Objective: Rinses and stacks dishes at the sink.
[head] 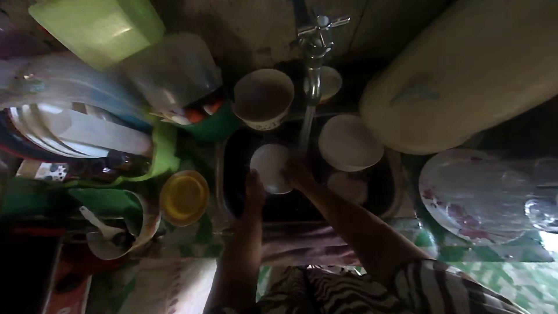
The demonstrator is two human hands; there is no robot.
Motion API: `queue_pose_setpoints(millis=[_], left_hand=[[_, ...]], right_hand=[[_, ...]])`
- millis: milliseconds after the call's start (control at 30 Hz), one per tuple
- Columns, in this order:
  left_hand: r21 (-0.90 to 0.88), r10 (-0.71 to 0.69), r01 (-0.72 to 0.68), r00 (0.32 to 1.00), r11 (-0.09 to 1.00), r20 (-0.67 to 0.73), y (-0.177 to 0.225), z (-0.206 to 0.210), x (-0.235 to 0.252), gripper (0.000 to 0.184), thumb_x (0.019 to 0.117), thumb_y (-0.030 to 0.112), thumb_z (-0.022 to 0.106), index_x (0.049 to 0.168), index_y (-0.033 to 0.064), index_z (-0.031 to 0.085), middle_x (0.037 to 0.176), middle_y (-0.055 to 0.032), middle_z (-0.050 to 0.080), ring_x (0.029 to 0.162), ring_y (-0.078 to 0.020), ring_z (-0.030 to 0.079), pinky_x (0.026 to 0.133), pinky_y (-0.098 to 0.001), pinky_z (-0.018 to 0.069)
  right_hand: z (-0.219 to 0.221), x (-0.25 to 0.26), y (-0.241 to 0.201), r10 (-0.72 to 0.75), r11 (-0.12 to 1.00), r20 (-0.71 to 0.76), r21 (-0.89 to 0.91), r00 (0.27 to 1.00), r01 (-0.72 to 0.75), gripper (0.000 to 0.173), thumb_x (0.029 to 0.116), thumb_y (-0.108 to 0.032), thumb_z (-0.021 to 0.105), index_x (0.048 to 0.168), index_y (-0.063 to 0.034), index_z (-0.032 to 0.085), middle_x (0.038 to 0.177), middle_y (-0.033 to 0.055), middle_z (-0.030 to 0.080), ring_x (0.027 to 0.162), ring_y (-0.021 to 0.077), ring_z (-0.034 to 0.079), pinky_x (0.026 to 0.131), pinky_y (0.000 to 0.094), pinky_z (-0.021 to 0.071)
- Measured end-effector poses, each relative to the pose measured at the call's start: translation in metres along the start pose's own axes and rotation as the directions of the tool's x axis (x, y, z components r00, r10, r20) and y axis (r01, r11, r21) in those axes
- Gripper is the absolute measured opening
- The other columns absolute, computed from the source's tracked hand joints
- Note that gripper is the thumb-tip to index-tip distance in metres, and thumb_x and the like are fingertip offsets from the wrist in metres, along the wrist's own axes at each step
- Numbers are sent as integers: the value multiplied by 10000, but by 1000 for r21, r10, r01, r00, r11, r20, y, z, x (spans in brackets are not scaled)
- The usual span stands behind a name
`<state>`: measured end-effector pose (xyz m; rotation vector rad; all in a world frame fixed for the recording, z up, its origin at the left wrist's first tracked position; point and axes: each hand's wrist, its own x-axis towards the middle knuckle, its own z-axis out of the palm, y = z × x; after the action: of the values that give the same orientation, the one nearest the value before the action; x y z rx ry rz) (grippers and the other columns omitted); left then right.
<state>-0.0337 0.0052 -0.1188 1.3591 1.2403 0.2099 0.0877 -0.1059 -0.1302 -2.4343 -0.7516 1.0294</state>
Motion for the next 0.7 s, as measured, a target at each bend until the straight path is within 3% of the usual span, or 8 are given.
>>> queue_pose_setpoints(millis=[133, 167, 233, 300, 400, 567, 633, 700], left_hand=[[-131, -125, 132, 990, 983, 59, -4, 13, 7, 525, 1129, 406, 326, 1560, 109, 366, 1393, -262, 549, 1169, -373, 620, 912, -547, 559], [-167, -129, 142, 988, 976, 84, -4, 15, 7, 517, 1129, 407, 321, 1540, 101, 392, 1361, -251, 575, 1137, -357, 640, 889, -527, 573], [-263, -109, 141, 985, 954, 132, -1, 21, 6, 482, 1130, 380, 341, 1462, 50, 456, 1270, -224, 607, 1055, -306, 650, 847, -479, 583], [-317, -76, 105, 992, 943, 101, -3, 24, 8, 416, 1119, 330, 406, 1380, 28, 523, 1212, -176, 633, 1024, -241, 643, 865, -424, 565], [-204, -26, 29, 1000, 979, 14, -5, 16, 14, 464, 1131, 322, 370, 1467, 20, 476, 1381, -224, 576, 1221, -301, 596, 1020, -491, 510], [81, -33, 41, 995, 996, -97, -14, 11, 29, 497, 1125, 338, 390, 1509, 27, 445, 1433, -271, 539, 1314, -384, 545, 1079, -560, 461], [245, -69, 82, 996, 966, -59, -13, 19, 25, 488, 1107, 284, 465, 1477, -35, 454, 1408, -300, 543, 1292, -402, 554, 1068, -541, 467], [376, -104, 88, 994, 922, 22, -11, 23, 21, 497, 1100, 250, 485, 1477, -70, 436, 1450, -302, 508, 1334, -394, 519, 1107, -514, 437]], right_hand=[[18, 22, -13, 6, 998, -17, 66, 1000, -5, 685, 1043, -532, 496, 1538, -62, 443, 1572, 216, 430, 1471, 411, 374, 1188, 621, 305], [22, 25, -17, -58, 998, 31, -16, 998, 58, 636, 1065, -499, 459, 1515, -49, 476, 1576, 226, 421, 1476, 427, 357, 1191, 645, 280], [25, 25, -28, -255, 961, 111, -84, 961, 265, 480, 1035, -345, 566, 1397, -33, 597, 1467, 250, 527, 1381, 457, 458, 1116, 686, 342], [19, 15, -30, -445, 890, 160, -25, 881, 455, 398, 1033, -246, 580, 1358, -21, 623, 1427, 234, 567, 1334, 416, 523, 1098, 628, 405], [-5, -11, -3, -595, 795, 299, 85, 746, 600, 415, 1106, -228, 433, 1462, -42, 540, 1523, 182, 505, 1427, 341, 460, 1191, 546, 340], [-26, -17, 37, -297, 934, 253, -125, 921, 336, 439, 1105, -300, 428, 1410, -26, 584, 1474, 221, 535, 1422, 388, 446, 1188, 567, 329], [-23, -12, 22, -149, 983, 102, -94, 984, 159, 520, 1096, -312, 456, 1547, -53, 433, 1604, 201, 389, 1506, 374, 330, 1223, 546, 288], [-16, -3, 10, -10, 1000, -70, -1, 998, 10, 586, 1076, -224, 488, 1621, -123, 299, 1626, 183, 361, 1475, 392, 380, 1169, 570, 366]])
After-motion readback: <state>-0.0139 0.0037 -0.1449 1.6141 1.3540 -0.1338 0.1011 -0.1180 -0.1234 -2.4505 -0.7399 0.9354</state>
